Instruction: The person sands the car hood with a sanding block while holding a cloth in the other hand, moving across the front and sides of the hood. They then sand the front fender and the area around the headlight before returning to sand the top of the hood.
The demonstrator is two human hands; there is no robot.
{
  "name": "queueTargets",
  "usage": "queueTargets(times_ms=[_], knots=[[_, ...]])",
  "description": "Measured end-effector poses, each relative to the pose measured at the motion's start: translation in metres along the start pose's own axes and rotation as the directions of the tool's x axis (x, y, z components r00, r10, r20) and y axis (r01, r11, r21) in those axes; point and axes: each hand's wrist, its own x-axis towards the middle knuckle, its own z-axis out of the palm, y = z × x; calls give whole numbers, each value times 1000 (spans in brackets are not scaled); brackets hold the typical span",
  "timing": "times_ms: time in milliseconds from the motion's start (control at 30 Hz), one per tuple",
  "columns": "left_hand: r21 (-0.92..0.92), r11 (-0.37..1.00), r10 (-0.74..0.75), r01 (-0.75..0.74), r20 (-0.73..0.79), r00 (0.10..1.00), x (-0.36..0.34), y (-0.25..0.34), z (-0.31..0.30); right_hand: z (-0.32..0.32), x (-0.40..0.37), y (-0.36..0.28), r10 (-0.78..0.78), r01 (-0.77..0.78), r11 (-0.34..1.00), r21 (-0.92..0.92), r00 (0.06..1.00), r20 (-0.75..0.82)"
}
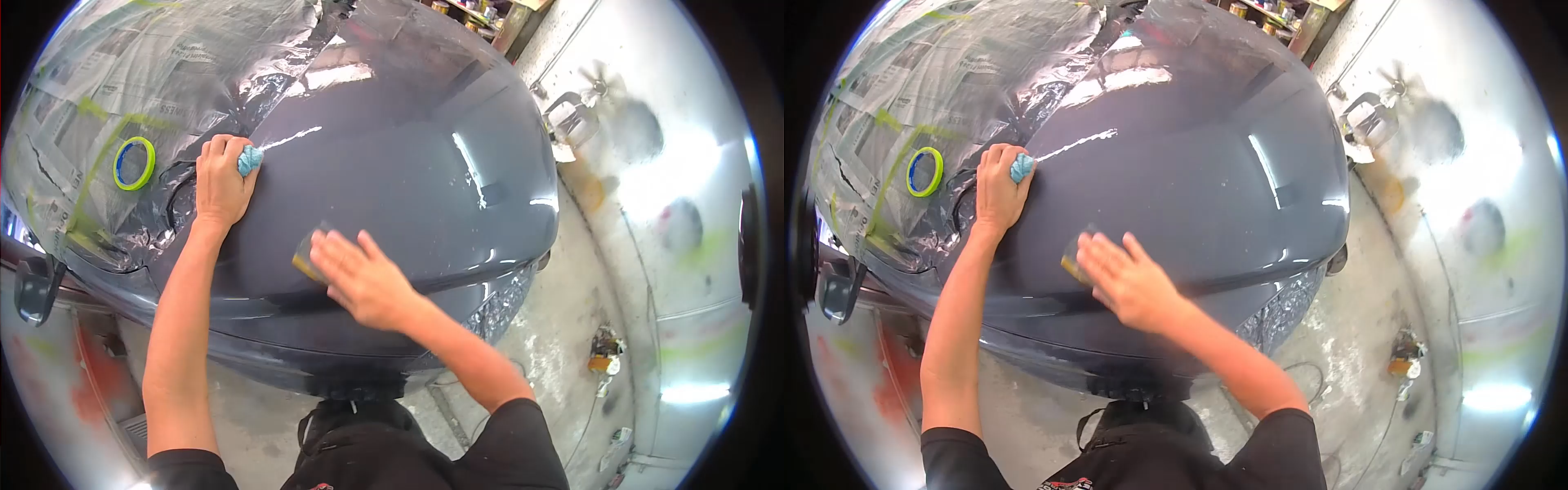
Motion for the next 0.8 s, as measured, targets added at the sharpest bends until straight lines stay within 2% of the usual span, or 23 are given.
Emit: queueTargets(times_ms=[33, 100, 167, 200, 233, 300, 333, 367, 400, 500, 533, 567, 600, 633, 667, 700, 767, 800], knots=[[5, 1000, -1, 1, -6, 1000, 0, 0, 0, -2, -5, -10, 12, -13, 999, 34, 999, 30], [-2, 1000, -9, 9, -4, 1000, 0, -1, 1, -13, 1, 12, -27, 29, 999, -27, 997, 74], [-10, 1000, -10, 10, 11, 1000, -1, -2, 1, -22, 25, 58, 67, -65, 987, -146, 998, 11], [-14, 1000, -12, 13, 15, 1000, -2, -2, 0, -23, 39, 79, 138, -141, 982, -125, 990, -39], [-17, 1000, -13, 13, 13, 1000, 0, -1, -2, -22, 52, 96, 157, -164, 984, -76, 984, -88], [-34, 999, -24, 24, 12, 1000, 3, 2, -4, -35, 68, 104, 345, -314, 909, 272, 936, -71], [-41, 999, -32, 33, 17, 999, 1, 3, -5, -50, 67, 112, 524, -442, 739, 507, 851, -22], [-45, 998, -34, 35, 13, 999, 0, 3, -5, -62, 64, 118, 668, -518, 495, 698, 740, 75], [-47, 998, -34, 34, 8, 999, 0, 3, -5, -62, 64, 110, 731, -153, 172, 973, 682, -22], [-48, 998, -34, 34, 3, 999, 1, 4, -3, -81, 62, 91, 815, 18, 14, 1000, 579, -22], [-44, 998, -36, 36, 2, 999, 1, 3, -4, -74, 61, 97, 804, -81, 118, 990, 592, -48], [-39, 999, -35, 35, -1, 999, 1, 3, -4, -65, 63, 101, 724, -194, 437, 878, 655, -216], [-36, 999, -33, 33, -2, 999, 1, 2, -4, -51, 66, 102, 593, -268, 705, 656, 730, -340], [-34, 999, -32, 32, 0, 1000, 1, 3, -3, -37, 69, 102, 428, -294, 888, 353, 809, -403], [-33, 999, -35, 35, 7, 999, 0, 3, -3, -22, 71, 100, 262, -264, 963, 46, 891, -371], [-33, 999, -37, 37, 12, 999, 0, 3, -4, -14, 73, 89, 265, -292, 953, -82, 933, -244], [-35, 999, -34, 34, 8, 999, 2, 3, -4, 4, 70, 59, 136, -155, 978, -139, 981, -137], [-34, 999, -33, 33, 3, 999, 1, 2, -3, 2, 60, 43, 93, -99, 990, -96, 994, -61]])
